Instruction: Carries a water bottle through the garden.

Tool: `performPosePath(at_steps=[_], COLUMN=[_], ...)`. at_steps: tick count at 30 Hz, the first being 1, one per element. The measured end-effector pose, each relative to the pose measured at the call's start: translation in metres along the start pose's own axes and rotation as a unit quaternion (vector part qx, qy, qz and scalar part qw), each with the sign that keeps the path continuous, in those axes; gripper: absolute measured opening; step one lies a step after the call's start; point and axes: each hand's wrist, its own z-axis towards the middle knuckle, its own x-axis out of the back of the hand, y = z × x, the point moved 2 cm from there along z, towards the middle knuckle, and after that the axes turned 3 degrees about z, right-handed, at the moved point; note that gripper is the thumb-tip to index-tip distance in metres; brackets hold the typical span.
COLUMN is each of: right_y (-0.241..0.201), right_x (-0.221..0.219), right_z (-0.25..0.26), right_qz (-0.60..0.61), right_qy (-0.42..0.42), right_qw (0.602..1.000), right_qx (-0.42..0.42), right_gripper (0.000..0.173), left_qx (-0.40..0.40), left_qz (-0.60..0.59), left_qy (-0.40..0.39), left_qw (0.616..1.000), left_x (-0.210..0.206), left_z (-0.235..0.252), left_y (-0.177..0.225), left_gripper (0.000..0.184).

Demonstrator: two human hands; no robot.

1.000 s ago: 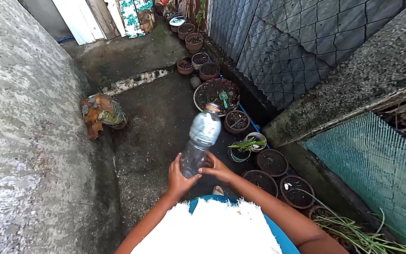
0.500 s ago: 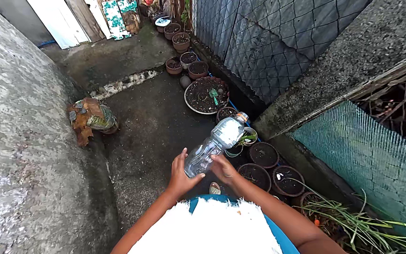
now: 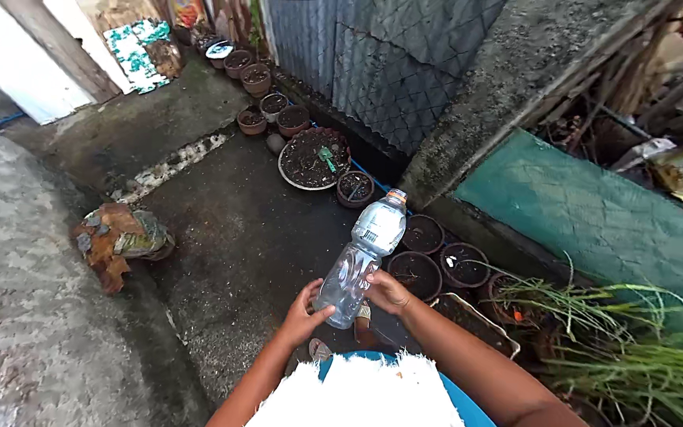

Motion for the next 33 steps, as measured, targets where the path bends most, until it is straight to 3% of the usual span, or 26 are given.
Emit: performPosePath(at_steps=[4,9,13,18,26,30,33], right_y=[0.017,0.032,0.058,0.093,0.122,0.154,0.176], right_x=[0.019,0.031,0.042,0.053,0.108,0.145,0.161], right_z=[-0.036,-0.103,-0.151,-0.214,-0.402,-0.513,-0.596], right_qz=[0.026,0.079,0.086,0.152,0.177,0.143,0.142], right_qy=[0.036,0.092,0.058,0.072,0.192,0.297,0.374], right_qw=[0.998,0.989,0.990,0.979,0.943,0.919,0.888], right_qx=[0.049,0.090,0.096,0.112,0.205,0.219,0.225], right_gripper=[0.080,0.067,0.064,0.060,0.043,0.059,0.056], left_qx=[0.028,0.021,0.049,0.075,0.073,0.067,0.061], left_qz=[0.027,0.074,0.152,0.165,0.214,0.241,0.264], left_qy=[-0.089,-0.196,-0.296,-0.314,-0.342,-0.387,-0.445], left_qw=[0.995,0.978,0.942,0.932,0.912,0.888,0.853], left_x=[-0.020,-0.065,-0.096,-0.142,-0.309,-0.403,-0.474], left_z=[0.005,0.000,-0.023,-0.063,-0.153,-0.199,-0.231], left_y=[-0.010,-0.014,-0.016,-0.034,-0.069,-0.100,-0.109], left_gripper=[0.087,0.096,0.109,0.112,0.105,0.103,0.100])
